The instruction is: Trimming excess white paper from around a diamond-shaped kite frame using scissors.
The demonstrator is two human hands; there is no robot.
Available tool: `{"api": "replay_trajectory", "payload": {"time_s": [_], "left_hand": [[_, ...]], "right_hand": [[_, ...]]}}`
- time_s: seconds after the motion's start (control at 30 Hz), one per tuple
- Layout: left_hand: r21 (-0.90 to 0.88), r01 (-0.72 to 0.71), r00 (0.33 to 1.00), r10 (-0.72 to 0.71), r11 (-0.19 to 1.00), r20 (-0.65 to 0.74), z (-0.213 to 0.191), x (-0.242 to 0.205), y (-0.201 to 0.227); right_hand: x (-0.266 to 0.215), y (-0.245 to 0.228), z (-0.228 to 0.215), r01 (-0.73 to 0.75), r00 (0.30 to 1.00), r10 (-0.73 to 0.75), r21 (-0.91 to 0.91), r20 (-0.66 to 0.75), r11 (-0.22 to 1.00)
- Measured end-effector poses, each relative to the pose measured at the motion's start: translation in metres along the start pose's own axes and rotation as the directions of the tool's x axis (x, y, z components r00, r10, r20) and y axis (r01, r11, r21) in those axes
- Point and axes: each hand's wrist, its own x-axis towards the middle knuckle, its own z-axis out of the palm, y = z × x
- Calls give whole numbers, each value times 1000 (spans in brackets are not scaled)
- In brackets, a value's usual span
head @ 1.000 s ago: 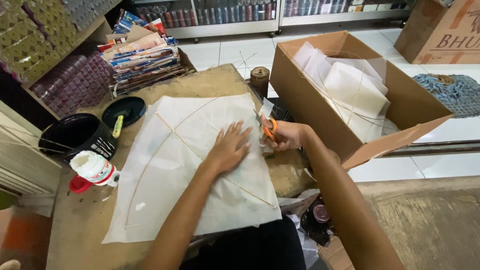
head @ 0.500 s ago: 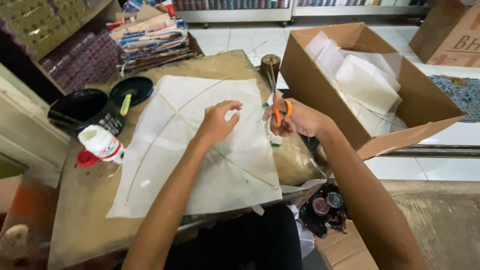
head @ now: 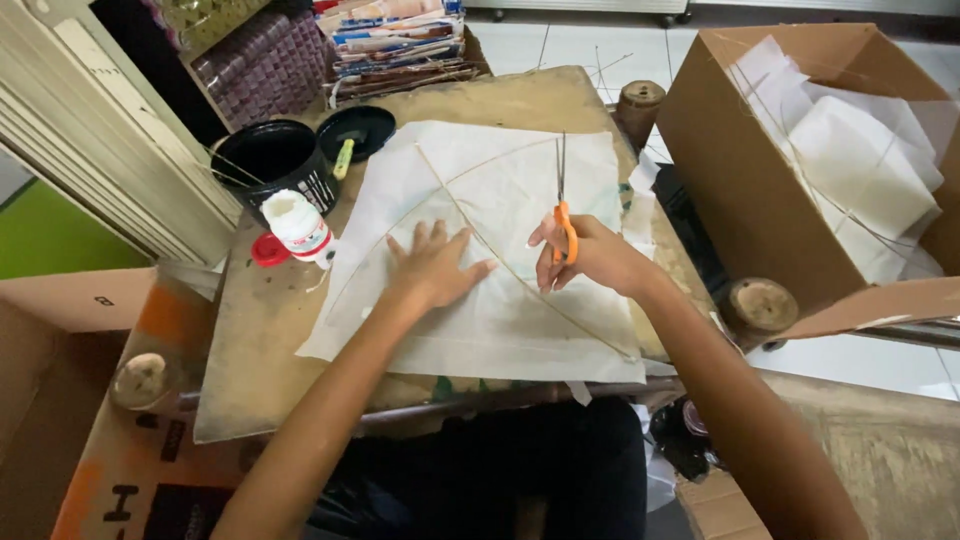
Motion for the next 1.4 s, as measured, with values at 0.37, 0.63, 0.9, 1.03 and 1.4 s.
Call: {"api": "replay_trajectory", "payload": {"time_s": [0.37,0.63,0.9,1.03,1.4], "left_hand": [[45,-151,988,149,988,41,17,81,5],[44,-257,966,256,965,34,20,145,1],[180,-305,937,328,935,-116,19,179,-7],[84,-313,932,323,946,-162,13,165,-10],[14,-284,957,285,959,-60,-3,62,-16]], "right_hand": [[7,15,-15,18,991,-33,-120,-131,993],[30,28,-17,52,989,-71,-145,-127,988],[40,20,-6,85,985,-102,-121,-138,989],[46,34,-6,159,969,-167,-57,-183,986],[41,43,22,176,947,-198,-105,-254,979]]}}
